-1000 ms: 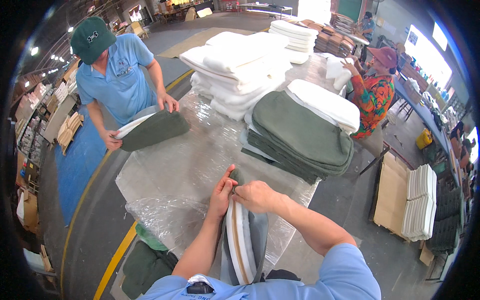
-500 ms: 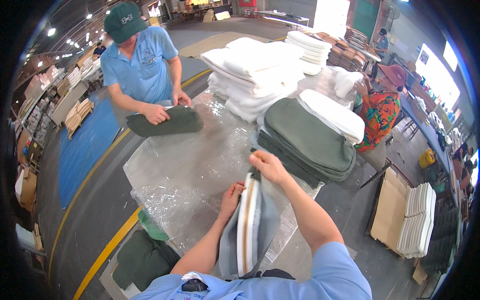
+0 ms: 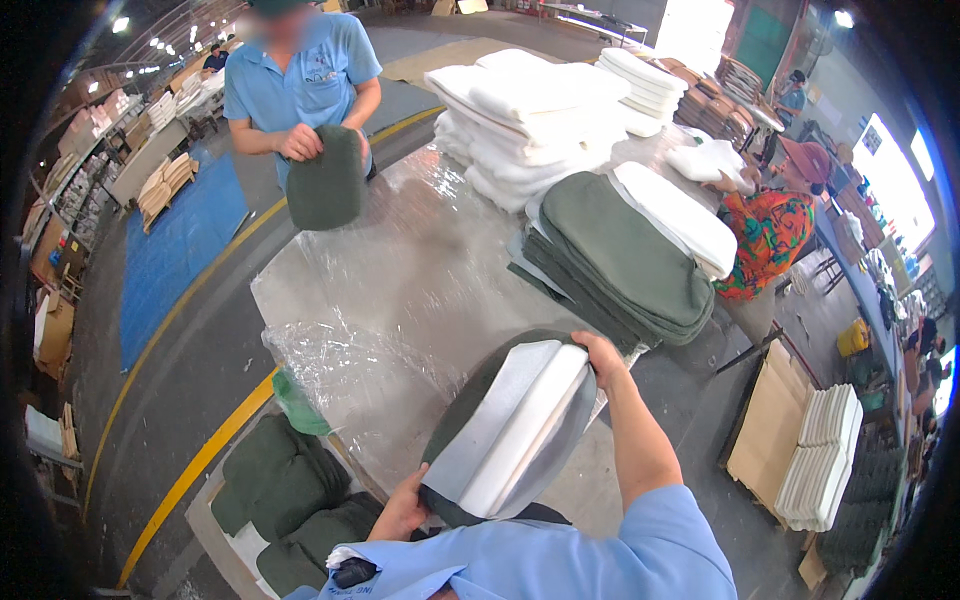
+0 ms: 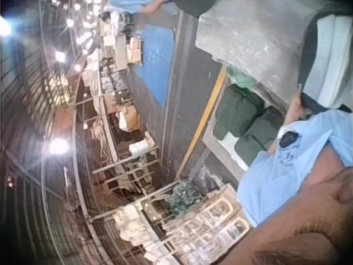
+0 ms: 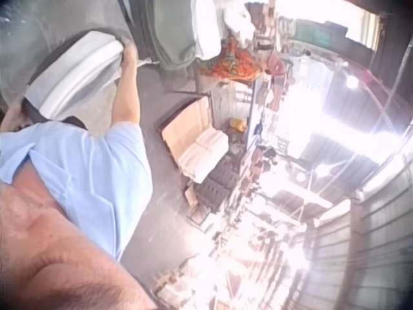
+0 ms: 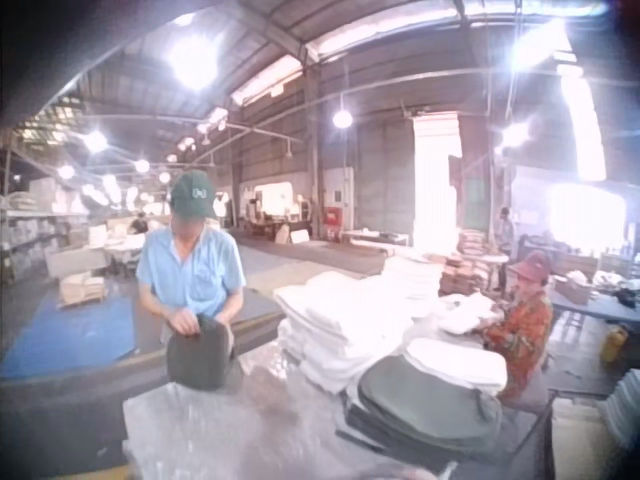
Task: The person repeatedly picks up white foam inserts and green fabric covers, inserts the foam into the covers, and places the finished cushions on a stack. The process is repeated for multiple units.
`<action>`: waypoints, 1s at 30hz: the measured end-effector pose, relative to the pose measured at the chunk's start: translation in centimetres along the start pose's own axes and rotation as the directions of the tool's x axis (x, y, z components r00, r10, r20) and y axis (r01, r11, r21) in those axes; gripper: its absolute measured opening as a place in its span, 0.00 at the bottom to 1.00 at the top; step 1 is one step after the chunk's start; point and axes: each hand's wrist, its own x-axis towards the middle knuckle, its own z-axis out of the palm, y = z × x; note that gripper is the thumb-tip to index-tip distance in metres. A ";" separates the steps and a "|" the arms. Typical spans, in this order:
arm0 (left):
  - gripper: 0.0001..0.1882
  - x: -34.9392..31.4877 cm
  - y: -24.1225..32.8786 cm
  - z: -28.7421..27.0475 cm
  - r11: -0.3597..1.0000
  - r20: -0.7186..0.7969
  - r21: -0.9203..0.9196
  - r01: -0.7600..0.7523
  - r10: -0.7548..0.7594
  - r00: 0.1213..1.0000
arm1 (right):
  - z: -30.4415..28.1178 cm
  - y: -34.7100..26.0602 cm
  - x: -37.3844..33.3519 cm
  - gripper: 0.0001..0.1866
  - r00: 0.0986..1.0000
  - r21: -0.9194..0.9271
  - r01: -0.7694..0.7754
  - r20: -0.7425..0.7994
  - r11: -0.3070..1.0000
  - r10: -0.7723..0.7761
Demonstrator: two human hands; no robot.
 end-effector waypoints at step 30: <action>0.32 -7.1 5.1 -3.4 0.310 0.182 0.745 -0.590 0.756 0.628 | 3.5 11.6 2.1 0.31 0.901 0.421 0.434 -0.226 0.796 -0.371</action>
